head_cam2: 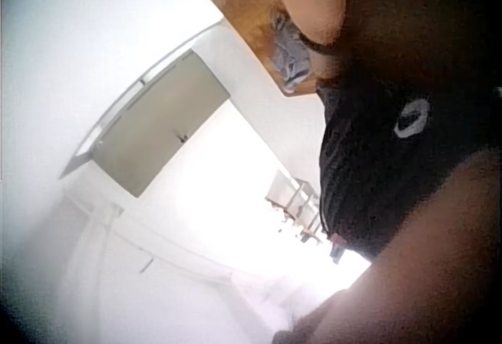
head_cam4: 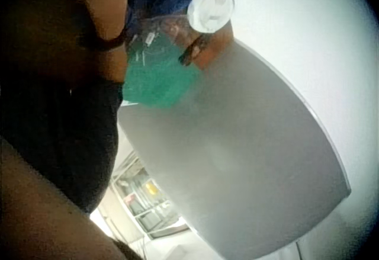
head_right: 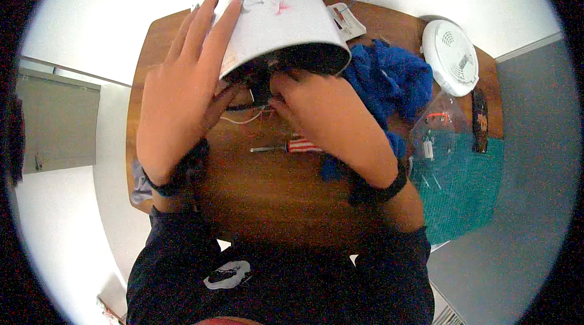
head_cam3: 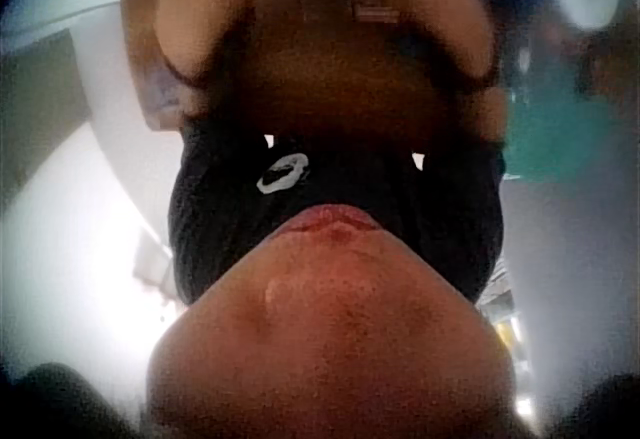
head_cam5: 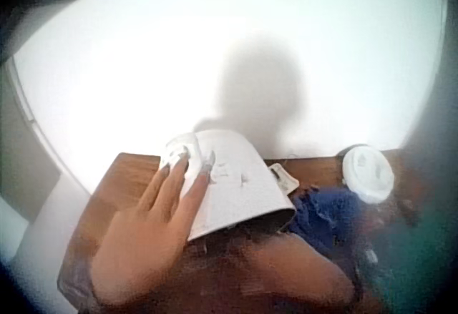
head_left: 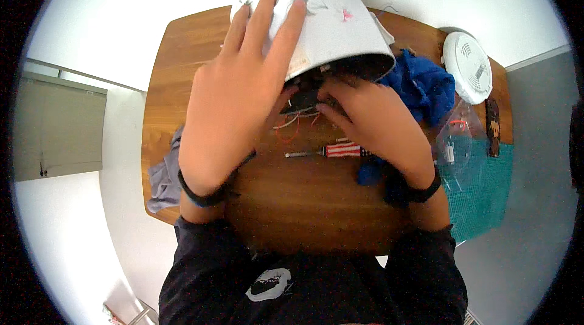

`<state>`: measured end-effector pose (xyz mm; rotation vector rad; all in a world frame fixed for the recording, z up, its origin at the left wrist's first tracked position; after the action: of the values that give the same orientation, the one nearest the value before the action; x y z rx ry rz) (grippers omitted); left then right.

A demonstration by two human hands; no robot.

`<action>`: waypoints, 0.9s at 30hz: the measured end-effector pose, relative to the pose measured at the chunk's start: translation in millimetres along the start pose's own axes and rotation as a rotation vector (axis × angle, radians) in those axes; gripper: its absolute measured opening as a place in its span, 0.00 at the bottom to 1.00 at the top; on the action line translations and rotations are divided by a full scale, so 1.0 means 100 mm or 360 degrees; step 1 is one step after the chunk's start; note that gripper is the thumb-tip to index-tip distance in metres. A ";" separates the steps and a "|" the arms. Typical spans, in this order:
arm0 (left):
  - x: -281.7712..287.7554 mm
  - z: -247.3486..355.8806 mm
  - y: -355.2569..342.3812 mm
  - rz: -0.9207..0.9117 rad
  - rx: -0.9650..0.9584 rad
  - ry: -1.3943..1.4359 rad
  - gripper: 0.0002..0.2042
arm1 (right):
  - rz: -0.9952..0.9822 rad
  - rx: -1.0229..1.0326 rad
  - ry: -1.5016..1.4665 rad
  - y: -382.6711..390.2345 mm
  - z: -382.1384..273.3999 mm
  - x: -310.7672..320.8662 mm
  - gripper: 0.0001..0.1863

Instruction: The person disassembles a white electric appliance, likely a rice cooker, by removing the outer casing to expose the internal heating element and wiring. They then use a blue cloth to wipe and clean the heating element and surrounding components on a wooden table.

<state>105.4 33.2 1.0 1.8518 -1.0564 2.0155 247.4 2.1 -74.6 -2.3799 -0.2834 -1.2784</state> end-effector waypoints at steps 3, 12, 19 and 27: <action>-0.01 -0.02 0.02 0.0111 -0.0013 -0.0015 0.46 | -0.0040 -0.0106 -0.0044 -0.01 0.04 0.01 0.10; 0.08 -0.12 0.03 0.0134 0.0093 0.0140 0.34 | 0.0583 0.0002 -0.0281 -0.04 -0.05 0.27 0.11; 0.36 -0.26 0.12 0.0314 0.0046 0.0355 0.25 | 0.0650 0.0409 0.0062 0.01 -0.43 0.45 0.15; 0.47 -0.26 0.19 0.0398 0.0014 0.0438 0.22 | 0.0409 0.0515 0.0447 0.01 -0.82 0.58 0.12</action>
<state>65.1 21.4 39.1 1.4486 -1.2476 2.3314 218.9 -37.6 13.4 -1.8726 -0.0862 -1.3106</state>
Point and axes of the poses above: each hand's wrist, its own y-axis away from the middle knuckle, its own x-axis out of the back of the hand, z = x × y, the point moved 8 cm from there along -y, towards the middle knuckle, and after that the axes turned 2 degrees about -y, right-handed, at the moved point
